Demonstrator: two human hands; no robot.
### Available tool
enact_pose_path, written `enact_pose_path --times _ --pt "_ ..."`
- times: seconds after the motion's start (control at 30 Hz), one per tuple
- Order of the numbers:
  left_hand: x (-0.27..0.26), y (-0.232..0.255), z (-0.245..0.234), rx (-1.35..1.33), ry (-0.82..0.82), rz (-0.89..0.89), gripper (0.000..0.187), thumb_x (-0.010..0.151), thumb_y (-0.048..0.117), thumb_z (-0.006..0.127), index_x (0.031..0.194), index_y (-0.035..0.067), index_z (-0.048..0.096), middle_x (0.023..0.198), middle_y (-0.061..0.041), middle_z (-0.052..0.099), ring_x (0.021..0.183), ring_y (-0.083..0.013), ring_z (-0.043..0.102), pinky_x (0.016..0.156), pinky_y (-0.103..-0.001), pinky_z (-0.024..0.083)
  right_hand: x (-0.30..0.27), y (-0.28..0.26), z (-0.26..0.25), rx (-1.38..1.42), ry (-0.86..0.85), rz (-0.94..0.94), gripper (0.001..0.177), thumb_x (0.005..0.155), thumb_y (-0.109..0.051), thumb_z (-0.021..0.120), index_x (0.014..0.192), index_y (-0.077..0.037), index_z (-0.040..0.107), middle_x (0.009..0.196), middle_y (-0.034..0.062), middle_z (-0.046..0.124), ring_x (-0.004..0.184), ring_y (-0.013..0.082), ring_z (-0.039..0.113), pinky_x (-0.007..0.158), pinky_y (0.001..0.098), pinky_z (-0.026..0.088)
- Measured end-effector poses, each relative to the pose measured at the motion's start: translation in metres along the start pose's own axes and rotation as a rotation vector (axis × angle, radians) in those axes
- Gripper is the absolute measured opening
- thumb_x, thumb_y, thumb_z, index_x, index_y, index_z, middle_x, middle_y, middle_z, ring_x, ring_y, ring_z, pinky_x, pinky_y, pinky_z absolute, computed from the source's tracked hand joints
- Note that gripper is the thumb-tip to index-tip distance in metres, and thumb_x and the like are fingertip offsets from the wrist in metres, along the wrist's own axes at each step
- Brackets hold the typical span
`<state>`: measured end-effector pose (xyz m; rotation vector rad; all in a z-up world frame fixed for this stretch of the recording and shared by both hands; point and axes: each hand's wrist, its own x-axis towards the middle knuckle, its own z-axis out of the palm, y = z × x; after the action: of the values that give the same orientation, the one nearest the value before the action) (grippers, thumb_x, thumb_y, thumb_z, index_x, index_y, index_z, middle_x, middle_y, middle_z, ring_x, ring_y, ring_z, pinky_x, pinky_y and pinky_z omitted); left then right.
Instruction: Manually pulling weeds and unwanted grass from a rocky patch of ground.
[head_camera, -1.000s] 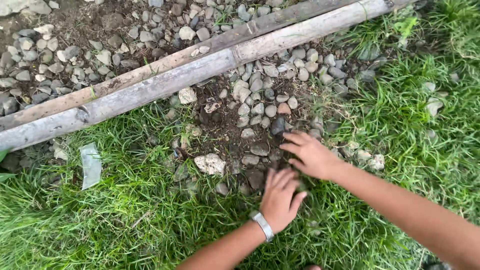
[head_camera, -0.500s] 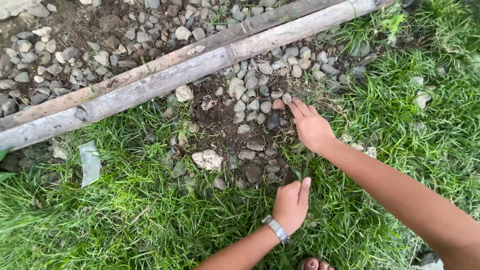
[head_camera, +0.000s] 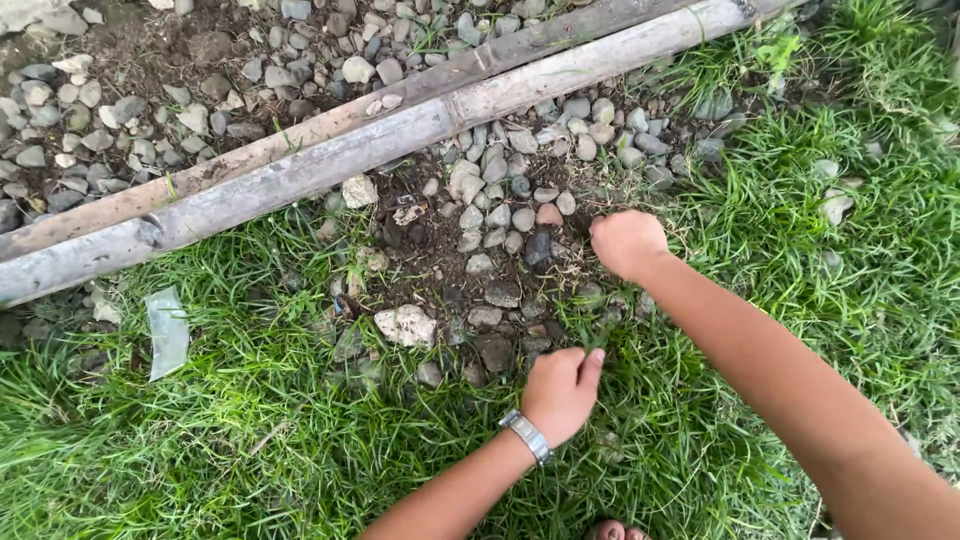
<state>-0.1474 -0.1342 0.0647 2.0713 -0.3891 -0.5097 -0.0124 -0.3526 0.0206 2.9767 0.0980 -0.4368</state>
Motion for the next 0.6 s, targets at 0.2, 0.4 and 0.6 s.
enact_pose_path --times 0.2,0.4,0.6 --pt "0.017 -0.035 -0.002 -0.024 0.043 -0.015 0.044 0.100 0.033 0.060 0.071 0.001 0.065 0.064 -0.018 0.066 0.057 -0.0369 0.066 0.058 -0.048 0.052 -0.020 0.005 0.006 0.173 0.055 0.043 0.027 0.092 -0.031 0.059 0.086 -0.010 0.074 0.084 0.0173 0.074 0.080 0.0373 0.073 0.074 0.0496 0.060" --pt "0.031 -0.009 -0.043 0.012 0.049 0.003 0.034 0.090 0.035 0.069 0.078 0.004 0.067 0.072 -0.014 0.069 0.069 -0.0337 0.069 0.065 -0.045 0.055 -0.027 0.001 0.010 0.269 0.107 0.078 0.024 0.090 -0.033 0.062 0.087 -0.011 0.074 0.081 0.0176 0.074 0.078 0.0376 0.073 0.073 0.0504 0.060" --pt "0.061 -0.019 -0.050 0.149 0.144 0.229 0.021 0.081 0.024 0.079 0.090 0.007 0.071 0.092 -0.011 0.074 0.090 -0.0305 0.068 0.081 -0.044 0.055 -0.021 0.011 0.049 0.450 0.132 0.129 0.028 0.093 -0.033 0.062 0.086 -0.007 0.071 0.079 0.0208 0.072 0.075 0.0396 0.070 0.071 0.0513 0.057"
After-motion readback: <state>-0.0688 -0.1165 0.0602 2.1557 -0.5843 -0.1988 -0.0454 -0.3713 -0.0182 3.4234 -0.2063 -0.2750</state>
